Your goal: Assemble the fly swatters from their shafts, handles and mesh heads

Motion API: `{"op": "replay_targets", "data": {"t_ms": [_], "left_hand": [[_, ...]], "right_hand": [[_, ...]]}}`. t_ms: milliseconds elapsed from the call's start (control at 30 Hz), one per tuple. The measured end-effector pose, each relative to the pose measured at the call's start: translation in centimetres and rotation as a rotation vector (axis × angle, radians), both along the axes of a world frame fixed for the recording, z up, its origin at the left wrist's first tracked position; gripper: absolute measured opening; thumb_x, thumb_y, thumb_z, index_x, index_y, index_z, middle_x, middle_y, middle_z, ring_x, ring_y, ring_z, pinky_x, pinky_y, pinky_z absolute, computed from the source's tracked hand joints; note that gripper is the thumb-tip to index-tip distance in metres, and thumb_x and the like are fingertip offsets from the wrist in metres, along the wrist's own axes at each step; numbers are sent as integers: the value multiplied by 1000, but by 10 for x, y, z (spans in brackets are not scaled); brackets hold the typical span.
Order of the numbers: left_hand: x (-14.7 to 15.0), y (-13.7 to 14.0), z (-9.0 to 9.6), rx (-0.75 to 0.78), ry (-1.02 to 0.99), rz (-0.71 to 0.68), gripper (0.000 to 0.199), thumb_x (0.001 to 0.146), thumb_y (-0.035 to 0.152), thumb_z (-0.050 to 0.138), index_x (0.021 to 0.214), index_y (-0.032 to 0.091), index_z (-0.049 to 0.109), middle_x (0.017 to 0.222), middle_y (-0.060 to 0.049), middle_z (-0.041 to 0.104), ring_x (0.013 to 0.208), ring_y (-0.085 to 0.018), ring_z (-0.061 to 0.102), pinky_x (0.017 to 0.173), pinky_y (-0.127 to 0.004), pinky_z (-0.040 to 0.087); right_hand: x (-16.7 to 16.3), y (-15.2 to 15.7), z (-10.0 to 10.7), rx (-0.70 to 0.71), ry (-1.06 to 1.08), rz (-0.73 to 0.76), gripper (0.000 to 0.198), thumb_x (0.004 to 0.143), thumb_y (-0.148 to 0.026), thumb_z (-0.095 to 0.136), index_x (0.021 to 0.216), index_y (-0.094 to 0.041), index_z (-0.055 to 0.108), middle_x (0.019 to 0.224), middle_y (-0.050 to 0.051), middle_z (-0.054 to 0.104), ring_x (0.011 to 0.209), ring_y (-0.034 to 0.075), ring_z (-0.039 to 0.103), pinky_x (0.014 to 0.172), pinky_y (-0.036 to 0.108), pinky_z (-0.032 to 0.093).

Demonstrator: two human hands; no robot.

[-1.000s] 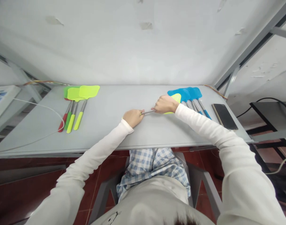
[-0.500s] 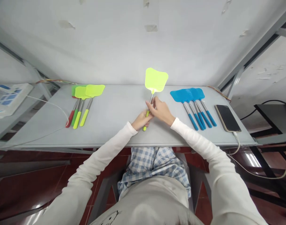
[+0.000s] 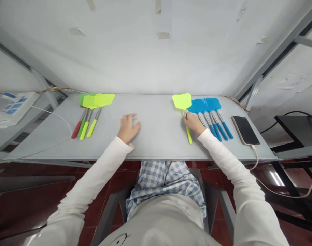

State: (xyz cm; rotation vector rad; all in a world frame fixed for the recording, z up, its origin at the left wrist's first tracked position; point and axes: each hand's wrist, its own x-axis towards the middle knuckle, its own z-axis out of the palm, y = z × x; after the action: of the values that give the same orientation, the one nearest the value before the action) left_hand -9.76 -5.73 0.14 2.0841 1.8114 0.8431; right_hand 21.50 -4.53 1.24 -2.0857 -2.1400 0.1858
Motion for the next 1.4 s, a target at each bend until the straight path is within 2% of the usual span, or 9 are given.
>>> {"op": "replay_targets", "data": {"t_ms": [133, 200, 533, 700, 833, 1000, 1167, 1267, 1400], "left_hand": [[-70, 27, -1, 4, 235, 444, 54, 82, 21, 46, 131, -1, 40, 134, -30, 39, 128, -40, 36, 104, -52, 30], [-93, 35, -1, -48, 277, 561, 53, 81, 19, 45, 129, -3, 39, 132, -32, 40, 125, -42, 39, 99, -54, 33], [-134, 57, -8, -66, 361, 601, 36, 84, 26, 47, 113, 6, 52, 124, -28, 51, 119, -38, 44, 93, -53, 36], [-120, 55, -5, -88, 448, 401, 33, 86, 19, 41, 112, 4, 55, 114, -24, 57, 111, -33, 52, 95, -45, 38], [-63, 33, 5, -48, 411, 83, 39, 92, 24, 38, 127, 10, 51, 121, -19, 53, 103, -26, 59, 90, -38, 46], [13, 3, 25, 100, 387, -396, 39, 96, 32, 36, 129, 19, 52, 116, -12, 52, 91, -18, 61, 78, -29, 50], [33, -4, 42, 317, 439, -422, 37, 97, 37, 35, 118, 22, 61, 110, -11, 55, 79, -16, 60, 70, -29, 46], [42, -3, 43, 368, 533, -436, 36, 96, 39, 36, 113, 20, 62, 105, -11, 58, 81, -19, 60, 70, -31, 43], [64, -2, 34, 362, 650, -456, 42, 100, 34, 22, 113, 18, 59, 95, -12, 63, 80, -21, 61, 66, -32, 40]], "right_hand": [[18, -7, -6, 11, -83, -78, 30, 94, -31, 36, 105, -9, 54, 96, 20, 69, 86, 28, 66, 65, 31, 37], [25, -9, -9, 34, -91, -112, 33, 95, -32, 36, 110, -7, 53, 96, 21, 69, 87, 30, 66, 65, 33, 38], [53, -16, -13, 83, -53, -86, 37, 90, -39, 49, 113, -11, 52, 89, 16, 67, 81, 28, 63, 65, 34, 40], [41, -26, 5, 189, -138, 11, 34, 90, -33, 45, 111, -8, 54, 94, 19, 63, 88, 31, 60, 75, 38, 43], [-7, -40, 35, 432, -172, 321, 39, 94, -31, 38, 122, -9, 53, 118, 22, 55, 111, 33, 53, 90, 44, 42], [-63, -36, 55, 548, -224, 656, 39, 95, -24, 35, 129, -14, 51, 133, 16, 52, 132, 29, 39, 105, 47, 33], [-55, -19, 51, 489, -364, 709, 35, 98, -28, 34, 96, -14, 66, 92, 12, 66, 97, 24, 57, 99, 44, 32], [-47, -18, 48, 521, -399, 728, 39, 99, -32, 33, 90, -13, 66, 85, 10, 66, 81, 20, 54, 89, 38, 34], [-48, -19, 49, 592, -417, 759, 41, 100, -34, 34, 85, -13, 65, 79, 9, 65, 78, 19, 51, 81, 35, 31]]}}
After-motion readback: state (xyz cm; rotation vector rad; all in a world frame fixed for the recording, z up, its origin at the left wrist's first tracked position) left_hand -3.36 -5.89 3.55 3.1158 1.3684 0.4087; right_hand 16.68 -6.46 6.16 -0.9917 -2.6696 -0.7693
